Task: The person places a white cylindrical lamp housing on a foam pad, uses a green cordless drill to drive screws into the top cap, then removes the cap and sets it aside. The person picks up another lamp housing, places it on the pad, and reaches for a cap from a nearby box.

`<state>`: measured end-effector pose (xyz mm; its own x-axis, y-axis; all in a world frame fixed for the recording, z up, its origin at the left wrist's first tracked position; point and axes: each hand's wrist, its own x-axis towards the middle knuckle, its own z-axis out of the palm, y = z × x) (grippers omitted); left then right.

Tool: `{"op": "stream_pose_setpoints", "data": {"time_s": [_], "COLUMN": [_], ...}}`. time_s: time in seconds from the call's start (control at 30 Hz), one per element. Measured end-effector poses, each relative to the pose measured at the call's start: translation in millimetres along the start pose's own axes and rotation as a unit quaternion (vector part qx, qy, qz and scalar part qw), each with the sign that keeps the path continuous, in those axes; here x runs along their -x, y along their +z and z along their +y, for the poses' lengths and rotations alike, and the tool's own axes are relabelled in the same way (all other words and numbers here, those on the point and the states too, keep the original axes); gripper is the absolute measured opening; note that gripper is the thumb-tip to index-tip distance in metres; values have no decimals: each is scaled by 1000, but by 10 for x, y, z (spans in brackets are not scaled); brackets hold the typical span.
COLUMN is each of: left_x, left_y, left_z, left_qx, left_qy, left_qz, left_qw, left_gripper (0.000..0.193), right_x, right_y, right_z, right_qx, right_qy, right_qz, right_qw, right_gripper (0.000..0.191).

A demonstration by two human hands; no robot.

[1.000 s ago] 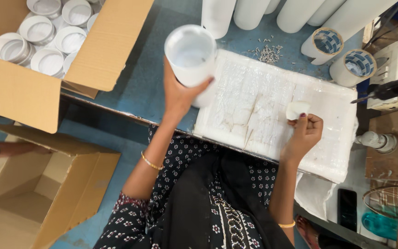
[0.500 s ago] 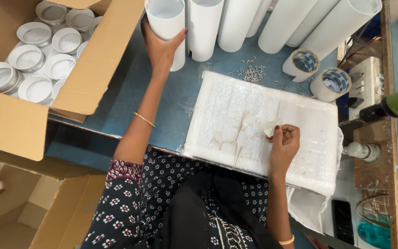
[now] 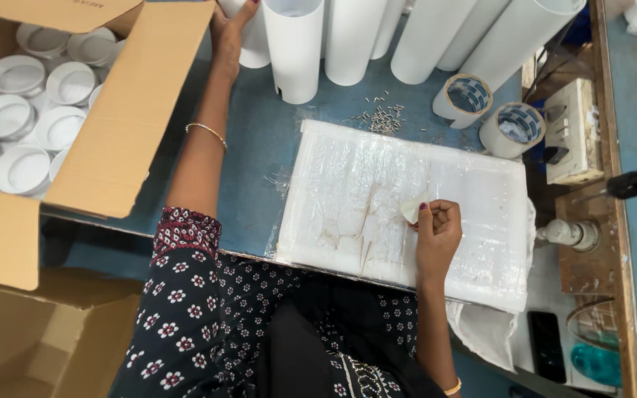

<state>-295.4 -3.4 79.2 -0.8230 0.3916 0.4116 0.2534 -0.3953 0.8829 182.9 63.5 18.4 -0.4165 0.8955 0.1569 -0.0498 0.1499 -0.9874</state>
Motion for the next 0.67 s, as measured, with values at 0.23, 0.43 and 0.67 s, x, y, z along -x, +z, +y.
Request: {"op": "stream_pose_setpoints", "data": {"time_s": [0.23, 0.43, 0.67], "left_x": [-60, 455, 2388], "left_y": [-95, -176, 40], "left_z": [-262, -84, 412], "left_qx": [34, -326, -186], "left_qy": [67, 52, 32], "left_qz": [-161, -80, -155], "left_qw": [984, 941, 970], "left_gripper": [69, 51, 14], "right_x": [-8, 55, 110], "right_y": [-40, -31, -58], "right_z": [203, 194, 112], "right_qx": [74, 6, -24], "right_qy": [-27, -15, -26], "right_qz": [26, 51, 62], "right_qw": [997, 999, 997], "right_gripper": [8, 8, 28]}}
